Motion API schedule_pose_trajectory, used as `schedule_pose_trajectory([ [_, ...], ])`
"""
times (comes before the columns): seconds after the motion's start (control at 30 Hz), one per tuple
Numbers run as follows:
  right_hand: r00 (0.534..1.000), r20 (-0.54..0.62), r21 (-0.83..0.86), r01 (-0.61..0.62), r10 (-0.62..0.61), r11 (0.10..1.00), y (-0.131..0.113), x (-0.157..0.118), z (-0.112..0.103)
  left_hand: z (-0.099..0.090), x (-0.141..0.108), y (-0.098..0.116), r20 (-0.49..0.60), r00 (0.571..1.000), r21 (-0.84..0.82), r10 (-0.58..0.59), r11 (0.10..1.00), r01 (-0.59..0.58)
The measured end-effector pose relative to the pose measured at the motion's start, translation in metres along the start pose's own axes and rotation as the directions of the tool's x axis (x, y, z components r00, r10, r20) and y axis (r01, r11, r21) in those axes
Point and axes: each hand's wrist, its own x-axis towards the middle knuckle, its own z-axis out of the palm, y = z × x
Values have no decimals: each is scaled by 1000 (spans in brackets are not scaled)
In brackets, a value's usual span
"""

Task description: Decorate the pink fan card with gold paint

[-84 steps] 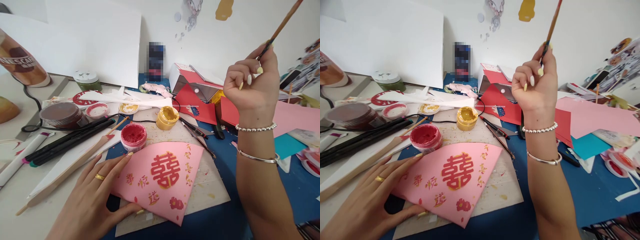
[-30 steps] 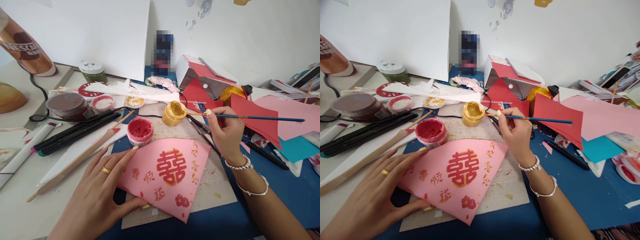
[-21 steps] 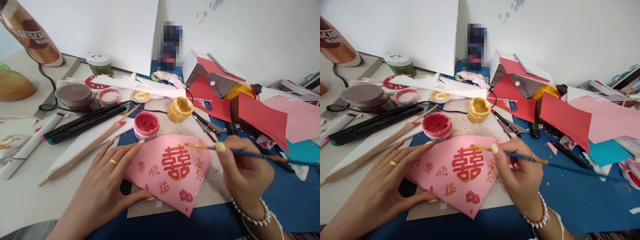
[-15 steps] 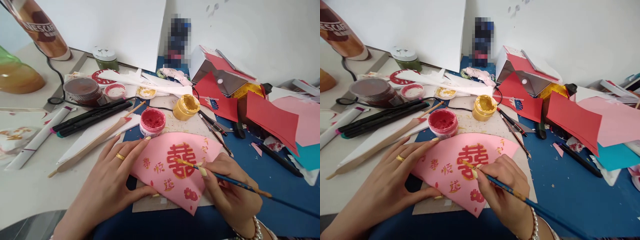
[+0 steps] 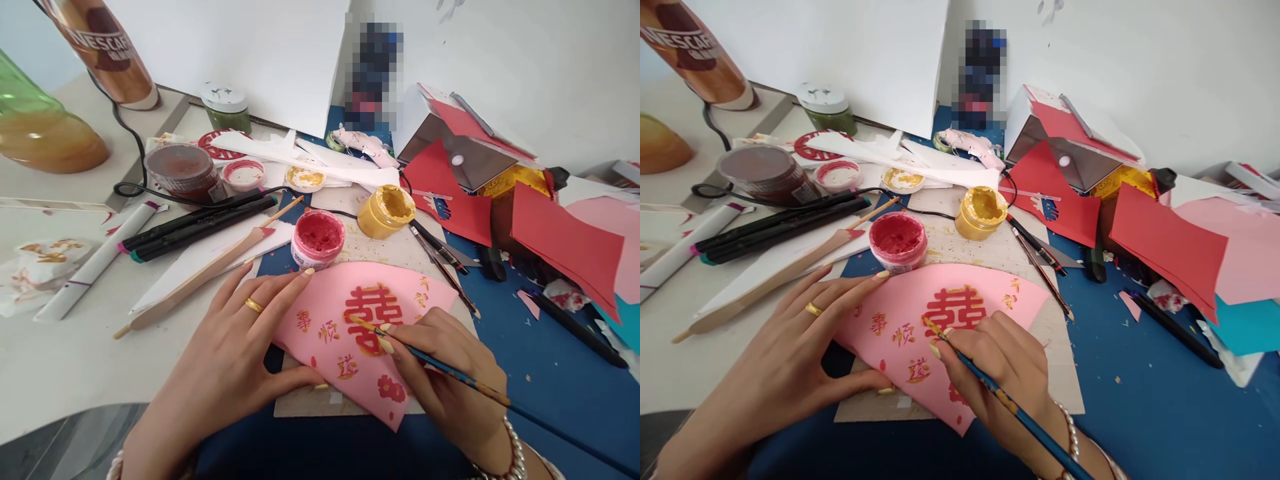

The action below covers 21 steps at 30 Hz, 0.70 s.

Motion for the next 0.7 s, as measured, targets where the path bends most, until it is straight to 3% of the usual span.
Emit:
schedule_pose_trajectory([
  [0.7, 999, 45, -31, 11, -10, 999, 2, -4, 2, 0, 1, 0, -21, 1000, -4, 23, 1000, -24],
])
